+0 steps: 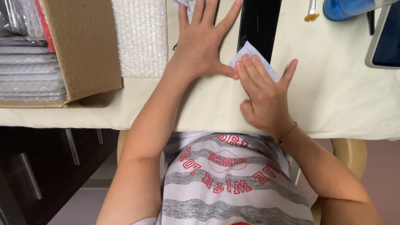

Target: The person cleans a smartphone screen with a spray and cloth, then uses tweezers to carefully remove a ribbon cable from the back of the phone's display assembly.

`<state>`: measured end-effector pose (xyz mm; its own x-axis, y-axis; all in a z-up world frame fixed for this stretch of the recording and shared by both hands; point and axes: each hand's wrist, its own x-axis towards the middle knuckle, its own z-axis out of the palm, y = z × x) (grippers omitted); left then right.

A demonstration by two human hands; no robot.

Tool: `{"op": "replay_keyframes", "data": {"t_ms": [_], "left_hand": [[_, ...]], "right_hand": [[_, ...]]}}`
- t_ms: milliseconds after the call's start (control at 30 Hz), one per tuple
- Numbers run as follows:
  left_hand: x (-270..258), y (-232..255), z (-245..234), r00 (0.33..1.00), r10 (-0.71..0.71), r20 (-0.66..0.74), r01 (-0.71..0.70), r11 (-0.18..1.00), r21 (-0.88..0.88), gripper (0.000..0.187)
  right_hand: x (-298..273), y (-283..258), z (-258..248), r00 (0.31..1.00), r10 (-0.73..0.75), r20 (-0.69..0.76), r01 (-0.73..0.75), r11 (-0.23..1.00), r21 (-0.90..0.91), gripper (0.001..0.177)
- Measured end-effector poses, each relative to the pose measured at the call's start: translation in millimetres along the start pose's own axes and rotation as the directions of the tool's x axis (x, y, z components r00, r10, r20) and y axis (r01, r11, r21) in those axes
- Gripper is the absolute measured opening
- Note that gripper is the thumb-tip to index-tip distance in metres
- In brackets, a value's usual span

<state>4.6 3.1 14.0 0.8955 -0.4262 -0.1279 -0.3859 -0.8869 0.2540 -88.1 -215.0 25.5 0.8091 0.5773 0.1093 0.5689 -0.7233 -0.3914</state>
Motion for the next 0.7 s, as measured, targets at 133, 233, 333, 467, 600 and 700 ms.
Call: {"op": "replay_keyframes", "data": {"t_ms": [133, 233, 333, 467, 600, 700], "left_hand": [[-1.1, -0.8, -0.3, 0.999, 0.022, -0.049, -0.023, 1.000, -0.010, 0.147], [-0.3, -0.7, -2.5, 1.000, 0.012, -0.021, -0.012, 1.000, 0.004, 0.148], [2.0, -0.2, -3.7, 1.000, -0.004, 0.013, 0.004, 1.000, 0.005, 0.149], [1.6, -1.4, -1.3, 1.000, -0.009, 0.027, 0.008, 1.000, 0.024, 0.148], [2.0, -2.1, 1.3, 0.999, -0.024, 0.035, 0.024, 1.000, 0.020, 0.151], [2.9, -1.4, -0.2, 0.998, -0.029, 0.052, 0.028, 1.000, 0.014, 0.151]], "right_hand": [[-11.4, 4.8, -1.2, 0.999, 0.031, -0.007, -0.031, 0.999, -0.012, 0.077], [-4.9, 7.6, -2.9, 0.996, 0.085, -0.038, -0.086, 0.996, -0.016, 0.079], [15.6, 15.6, -6.7, 0.991, 0.114, -0.071, -0.115, 0.993, -0.015, 0.076], [51.2, 38.0, -7.5, 0.976, 0.163, -0.143, -0.164, 0.986, 0.010, 0.052], [81.6, 47.0, -4.3, 0.958, 0.137, -0.251, -0.149, 0.988, -0.028, 0.032], [96.9, 61.0, 5.0, 0.939, 0.121, -0.323, -0.165, 0.980, -0.111, 0.034]]}}
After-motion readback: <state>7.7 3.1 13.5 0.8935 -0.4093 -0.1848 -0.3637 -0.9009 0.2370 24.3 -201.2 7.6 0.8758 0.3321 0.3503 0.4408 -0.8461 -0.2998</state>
